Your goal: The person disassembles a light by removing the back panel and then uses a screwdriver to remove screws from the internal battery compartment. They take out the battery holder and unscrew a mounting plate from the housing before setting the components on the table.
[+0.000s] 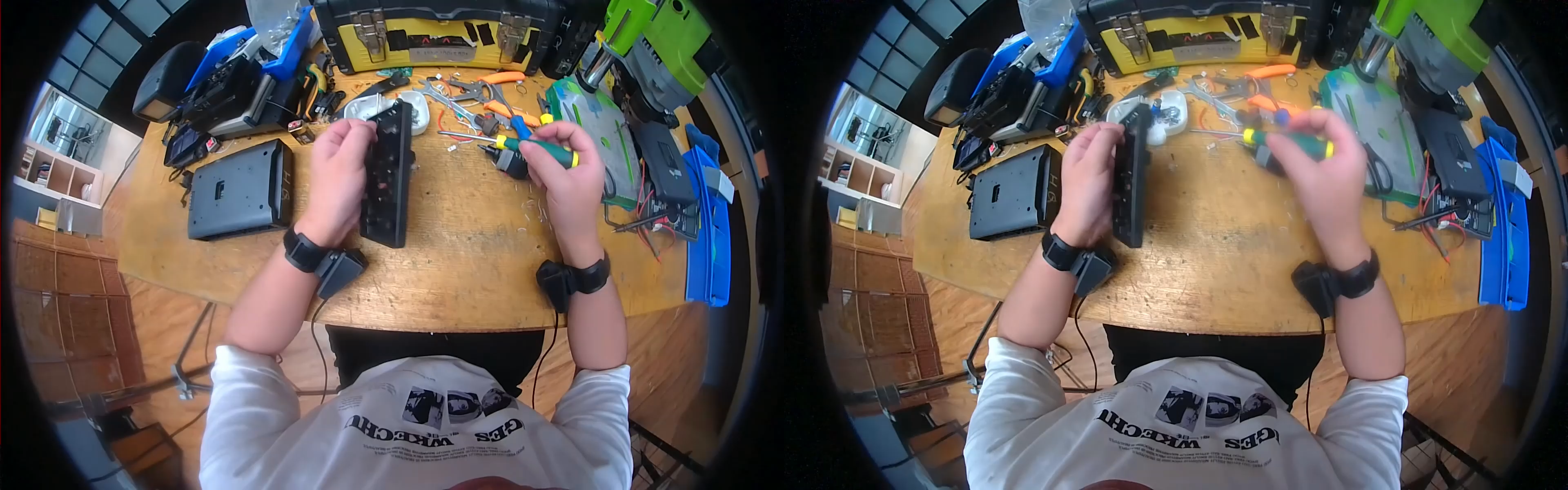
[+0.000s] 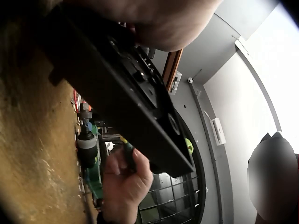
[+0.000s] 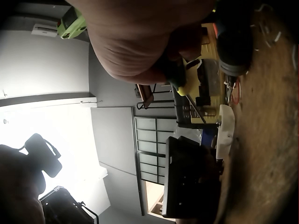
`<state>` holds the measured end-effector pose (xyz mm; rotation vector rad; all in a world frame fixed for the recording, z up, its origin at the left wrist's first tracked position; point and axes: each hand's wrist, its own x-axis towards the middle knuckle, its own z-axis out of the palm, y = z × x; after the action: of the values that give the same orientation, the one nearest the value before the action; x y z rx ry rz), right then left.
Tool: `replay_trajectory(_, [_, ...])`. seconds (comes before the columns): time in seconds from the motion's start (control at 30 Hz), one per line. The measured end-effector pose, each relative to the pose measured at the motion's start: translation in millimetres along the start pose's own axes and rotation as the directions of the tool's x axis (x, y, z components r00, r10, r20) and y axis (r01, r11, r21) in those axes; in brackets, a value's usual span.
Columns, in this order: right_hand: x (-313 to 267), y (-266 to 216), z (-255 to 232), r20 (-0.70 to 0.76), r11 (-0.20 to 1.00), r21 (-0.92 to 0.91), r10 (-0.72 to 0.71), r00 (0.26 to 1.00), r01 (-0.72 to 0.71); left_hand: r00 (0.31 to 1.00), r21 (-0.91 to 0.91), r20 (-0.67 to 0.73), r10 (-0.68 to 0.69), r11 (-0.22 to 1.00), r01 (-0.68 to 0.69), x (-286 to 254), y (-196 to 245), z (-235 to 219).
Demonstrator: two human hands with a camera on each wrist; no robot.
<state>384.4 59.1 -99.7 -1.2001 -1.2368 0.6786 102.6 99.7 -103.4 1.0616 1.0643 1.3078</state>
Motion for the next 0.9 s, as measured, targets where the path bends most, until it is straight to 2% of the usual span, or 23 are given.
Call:
replay_trajectory(0.07, [-0.6, -7.2, 3.5, -0.038, 0.995, 0.099, -0.007, 0.999, 0.011, 0.997, -0.075, 0.003, -0.074, 0.994, 0.074, -0.5, 7.7, 0.0])
replay_trajectory(0.1, [-1.3, -7.9, 4.2, -0.044, 0.983, 0.182, 0.023, 0.999, -0.015, 0.999, -0.017, -0.037, -0.030, 0.999, 0.029, 1.3, 7.7, -1.7])
replay_trajectory(0.13, [0.0, -7.0, 2.8, -0.042, 0.983, 0.181, 0.038, 0.998, -0.030, 0.997, -0.013, -0.065, -0.034, 0.999, 0.033, -1.2, 12.5, 0.9])
replay_trajectory(0.2, [2.9, -3.4, -0.9, 0.036, 0.880, 0.466, 0.085, 0.996, -0.092, 1.000, 0.049, -0.012, 0.016, 0.999, -0.015, 0.4, 14.9, -2.6])
replay_trajectory(0.37, [8.7, -3.6, -5.3, 0.048, 0.762, 0.641, 0.076, 0.996, -0.089, 0.999, 0.119, 0.048, 0.014, 0.993, -0.020, -1.5, 17.3, -2.8])
replay_trajectory(0.47, [11.5, -3.7, -5.9, 0.036, 0.729, 0.681, 0.058, 0.998, -0.067, 0.998, 0.164, 0.062, 0.003, 0.986, -0.013, -3.2, 20.2, -7.5])
replay_trajectory(0.5, [13.5, -1.8, -7.4, 0.037, 0.729, 0.681, 0.059, 0.998, -0.068, 0.997, 0.257, 0.049, 0.057, 0.964, -0.068, -7.6, 22.5, -8.4])
replay_trajectory(0.53, [15.5, 0.7, -8.7, 0.052, 0.699, 0.712, 0.040, 0.998, -0.065, 0.997, 0.257, 0.047, 0.055, 0.964, -0.065, -10.6, 22.8, -11.4])
replay_trajectory(0.57, [16.0, 1.6, -9.1, 0.068, 0.667, 0.742, 0.021, 0.997, -0.065, 0.998, 0.341, 0.049, 0.040, 0.939, -0.054, -13.4, 23.3, -16.1])
replay_trajectory(0.63, [14.9, -2.1, -7.6, 0.064, 0.663, 0.746, 0.029, 0.998, -0.067, 0.998, 0.469, 0.045, 0.032, 0.882, -0.049, -20.7, 23.2, -24.3])
replay_trajectory(0.7, [14.1, -2.2, -6.6, 0.058, 0.658, 0.750, 0.033, 0.998, -0.065, 0.998, 0.508, 0.023, 0.059, 0.859, -0.063, -25.5, 17.3, -36.5])
replay_trajectory(0.8, [13.8, 0.6, -7.1, 0.065, 0.702, 0.708, 0.040, 0.997, -0.075, 0.993, 0.582, -0.007, 0.116, 0.808, -0.091, -32.3, 14.8, -51.8])
replay_trajectory(0.87, [11.9, -3.2, -5.0, 0.007, 0.786, 0.610, 0.115, 0.993, -0.095, 0.995, 0.564, -0.010, 0.095, 0.823, -0.073, -36.9, 13.1, -57.8])
replay_trajectory(0.9, [11.7, -4.3, -3.7, 0.011, 0.786, 0.612, 0.109, 0.994, -0.092, 0.996, 0.585, -0.055, 0.070, 0.810, -0.025, -38.7, 11.6, -58.2])
